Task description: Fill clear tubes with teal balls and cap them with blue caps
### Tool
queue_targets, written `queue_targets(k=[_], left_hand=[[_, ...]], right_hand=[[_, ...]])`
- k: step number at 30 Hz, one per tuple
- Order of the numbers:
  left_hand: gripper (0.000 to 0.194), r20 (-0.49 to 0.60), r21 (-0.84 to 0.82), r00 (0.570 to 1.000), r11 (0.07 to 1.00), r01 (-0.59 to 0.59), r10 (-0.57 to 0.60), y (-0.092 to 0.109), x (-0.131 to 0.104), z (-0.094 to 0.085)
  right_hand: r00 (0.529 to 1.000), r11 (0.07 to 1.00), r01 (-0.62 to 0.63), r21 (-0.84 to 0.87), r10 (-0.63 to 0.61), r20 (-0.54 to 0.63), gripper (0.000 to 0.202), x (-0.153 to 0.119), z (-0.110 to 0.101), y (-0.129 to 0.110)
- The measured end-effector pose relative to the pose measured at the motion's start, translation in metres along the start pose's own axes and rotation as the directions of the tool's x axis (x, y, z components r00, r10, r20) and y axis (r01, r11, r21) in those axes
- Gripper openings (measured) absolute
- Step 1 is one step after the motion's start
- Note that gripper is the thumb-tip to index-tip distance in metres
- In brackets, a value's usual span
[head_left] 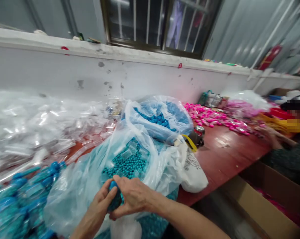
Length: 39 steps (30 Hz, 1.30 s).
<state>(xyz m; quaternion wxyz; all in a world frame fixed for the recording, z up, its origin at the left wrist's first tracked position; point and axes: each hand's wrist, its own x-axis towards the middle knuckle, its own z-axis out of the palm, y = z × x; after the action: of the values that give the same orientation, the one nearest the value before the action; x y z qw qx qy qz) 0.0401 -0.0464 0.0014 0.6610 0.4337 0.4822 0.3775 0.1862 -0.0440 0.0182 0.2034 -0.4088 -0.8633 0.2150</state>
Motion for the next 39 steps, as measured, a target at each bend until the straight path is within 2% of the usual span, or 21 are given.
queue_targets(k=[3,8,13,15,18,20,22,26,30,32,35,37,39], left_hand=[[0.062,-0.076,-0.065,0.997,0.998,0.006,-0.011,-0.007,-0.001,0.003],[0.062,-0.172,-0.141,0.985,0.99,-0.006,-0.019,-0.02,-0.002,0.014],[0.053,-0.273,-0.018,0.958,0.995,-0.094,0.085,-0.025,0.0,0.015],[0.05,-0.225,-0.023,0.972,0.997,-0.076,0.068,-0.02,-0.003,0.013],[0.051,-0.041,-0.211,0.999,0.977,0.025,-0.034,-0.009,-0.011,0.008],[0.051,0.048,-0.334,0.998,0.941,0.051,-0.038,-0.004,-0.015,0.005],[0.051,0.073,-0.396,0.997,0.917,0.047,-0.02,-0.002,-0.017,0.004],[0.057,0.053,-0.394,0.998,0.919,0.035,-0.015,-0.003,-0.019,0.004],[0.062,0.002,-0.337,1.0,0.942,0.003,-0.003,-0.009,-0.018,0.005],[0.056,-0.062,-0.262,0.997,0.964,-0.051,0.036,-0.014,-0.016,0.006],[0.045,-0.206,-0.054,0.971,0.989,-0.137,0.124,-0.018,-0.016,0.004],[0.044,-0.266,0.104,0.948,0.983,-0.149,0.172,-0.017,-0.02,-0.007],[0.048,-0.321,0.245,0.924,0.96,-0.133,0.21,-0.011,-0.028,-0.032]], right_hand=[[0.998,0.999,0.027,-0.039,-0.029,-0.051,0.092,-0.002,0.007,-0.001],[0.994,0.994,0.01,-0.113,-0.022,-0.107,0.094,-0.006,0.032,0.005],[0.998,1.0,-0.004,0.02,0.005,-0.069,0.094,-0.008,0.042,0.008],[0.995,0.987,-0.027,0.156,0.042,-0.09,0.095,-0.011,0.04,0.009],[0.993,0.906,-0.069,0.418,0.102,-0.057,0.106,-0.013,0.033,0.013],[0.993,0.852,-0.105,0.514,0.121,0.003,0.111,-0.013,0.028,0.015],[0.989,0.832,-0.138,0.537,0.14,0.037,0.111,-0.013,0.023,0.014],[0.988,0.898,-0.152,0.412,0.147,0.044,0.105,-0.012,0.017,0.007],[0.99,0.96,-0.138,0.245,0.135,0.032,0.105,-0.011,0.022,-0.002],[0.993,0.981,-0.117,0.157,0.119,-0.005,0.098,-0.01,0.029,-0.009],[0.996,0.996,-0.089,0.031,0.09,-0.029,0.087,-0.008,0.037,-0.02],[1.0,0.999,-0.021,-0.029,0.021,-0.013,0.086,-0.007,0.032,-0.023],[0.999,0.991,0.019,-0.135,-0.023,-0.031,0.085,-0.008,0.015,-0.016]])
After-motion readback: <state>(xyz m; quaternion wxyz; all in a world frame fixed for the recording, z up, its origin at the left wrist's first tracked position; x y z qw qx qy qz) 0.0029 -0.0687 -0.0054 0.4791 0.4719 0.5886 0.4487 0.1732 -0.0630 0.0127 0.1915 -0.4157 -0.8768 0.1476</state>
